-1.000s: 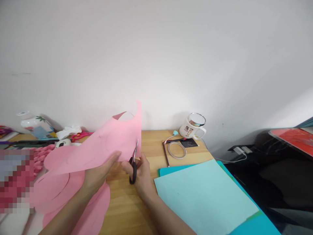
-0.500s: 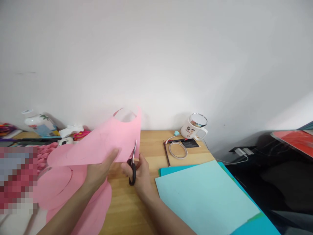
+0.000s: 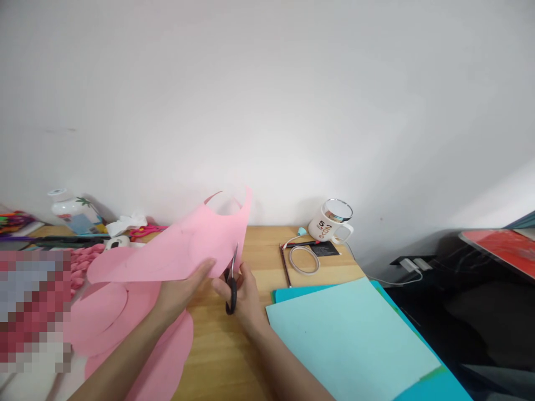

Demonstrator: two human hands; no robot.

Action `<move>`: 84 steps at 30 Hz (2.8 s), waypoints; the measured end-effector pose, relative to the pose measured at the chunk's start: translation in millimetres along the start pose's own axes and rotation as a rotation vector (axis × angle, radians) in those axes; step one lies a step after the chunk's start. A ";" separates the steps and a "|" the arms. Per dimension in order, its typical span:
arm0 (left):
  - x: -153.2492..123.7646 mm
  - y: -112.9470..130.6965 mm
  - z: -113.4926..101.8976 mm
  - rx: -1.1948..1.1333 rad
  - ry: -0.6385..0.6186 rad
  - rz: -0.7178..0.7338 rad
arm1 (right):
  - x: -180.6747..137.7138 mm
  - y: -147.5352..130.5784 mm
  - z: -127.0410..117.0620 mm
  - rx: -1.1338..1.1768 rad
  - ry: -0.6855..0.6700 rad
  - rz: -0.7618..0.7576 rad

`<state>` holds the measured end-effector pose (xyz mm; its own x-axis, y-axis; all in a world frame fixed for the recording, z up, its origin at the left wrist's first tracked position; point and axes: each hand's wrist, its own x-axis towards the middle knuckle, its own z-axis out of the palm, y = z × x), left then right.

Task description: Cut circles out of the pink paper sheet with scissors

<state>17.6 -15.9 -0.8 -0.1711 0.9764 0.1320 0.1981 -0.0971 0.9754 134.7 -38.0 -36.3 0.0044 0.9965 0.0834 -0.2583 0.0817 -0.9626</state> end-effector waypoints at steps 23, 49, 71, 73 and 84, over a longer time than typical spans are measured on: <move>-2.1 -2.7 3.0 0.037 0.017 -0.020 | -0.5 10.1 -4.5 0.063 -0.017 -0.026; -2.9 5.6 0.8 0.053 0.004 -0.062 | -4.2 13.1 -3.0 0.065 0.010 -0.007; -4.2 18.3 -6.2 0.120 -0.108 -0.139 | -1.5 4.0 -8.3 0.069 0.026 -0.010; -3.9 18.6 -6.6 0.120 -0.124 -0.132 | -1.8 3.2 -7.9 0.047 0.024 -0.009; -2.7 17.5 -8.3 0.087 -0.112 -0.111 | -1.5 5.4 -7.9 0.038 0.021 0.005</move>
<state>13.6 -21.9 17.4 -0.0889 0.9960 -0.0010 0.2675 0.0249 0.9632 140.9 -38.9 -43.6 0.0228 0.9971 0.0725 -0.2951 0.0760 -0.9524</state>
